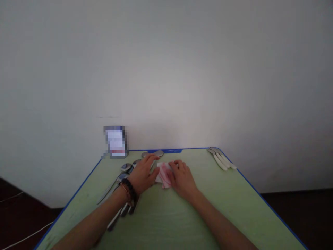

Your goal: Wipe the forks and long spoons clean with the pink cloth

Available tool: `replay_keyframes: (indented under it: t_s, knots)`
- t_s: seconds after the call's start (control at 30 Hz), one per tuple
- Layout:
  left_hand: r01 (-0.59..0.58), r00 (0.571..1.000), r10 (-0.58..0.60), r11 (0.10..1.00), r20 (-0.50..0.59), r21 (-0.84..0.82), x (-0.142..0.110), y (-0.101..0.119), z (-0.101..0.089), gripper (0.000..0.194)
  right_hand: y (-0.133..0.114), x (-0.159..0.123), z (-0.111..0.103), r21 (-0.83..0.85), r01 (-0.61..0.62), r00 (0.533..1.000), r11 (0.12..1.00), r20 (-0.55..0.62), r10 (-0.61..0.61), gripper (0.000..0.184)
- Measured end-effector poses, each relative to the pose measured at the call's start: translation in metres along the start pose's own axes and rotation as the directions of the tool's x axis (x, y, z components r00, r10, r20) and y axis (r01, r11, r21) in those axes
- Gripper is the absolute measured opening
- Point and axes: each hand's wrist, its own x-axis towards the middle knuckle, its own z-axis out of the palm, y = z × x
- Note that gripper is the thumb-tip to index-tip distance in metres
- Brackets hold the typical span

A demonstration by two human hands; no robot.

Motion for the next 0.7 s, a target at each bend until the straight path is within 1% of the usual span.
replay_keyframes:
  t_s: [0.07,0.13,0.27,0.37,0.53,0.7]
  knots:
    - [0.026,1.000,-0.026,0.999,-0.004,0.045,-0.005,-0.005,-0.006,0.027,-0.008,0.008,0.009,-0.029,-0.017,1.000,0.999,-0.015,0.017,0.030]
    - [0.040,0.999,-0.041,0.996,0.010,0.082,-0.014,-0.007,-0.005,0.029,-0.013,0.014,0.013,-0.048,-0.027,1.000,0.998,-0.016,0.026,0.030]
    - [0.037,0.997,-0.046,0.991,0.068,0.128,-0.034,-0.004,0.006,0.038,-0.015,0.017,0.011,-0.024,0.030,0.999,0.999,-0.012,-0.031,0.031]
    - [0.037,0.985,-0.067,0.982,0.159,0.186,-0.044,0.000,0.014,0.042,-0.014,0.015,0.009,-0.029,0.059,0.998,0.998,-0.010,-0.060,0.033]
    - [0.043,0.986,-0.085,0.960,0.142,0.278,-0.050,0.002,0.026,0.045,-0.014,0.014,0.012,-0.034,0.088,0.996,0.995,0.007,-0.088,0.035]
    - [0.033,0.988,-0.074,0.958,0.132,0.286,-0.051,0.002,0.028,0.044,-0.014,0.015,0.016,-0.054,0.069,0.998,0.996,-0.009,-0.070,0.036]
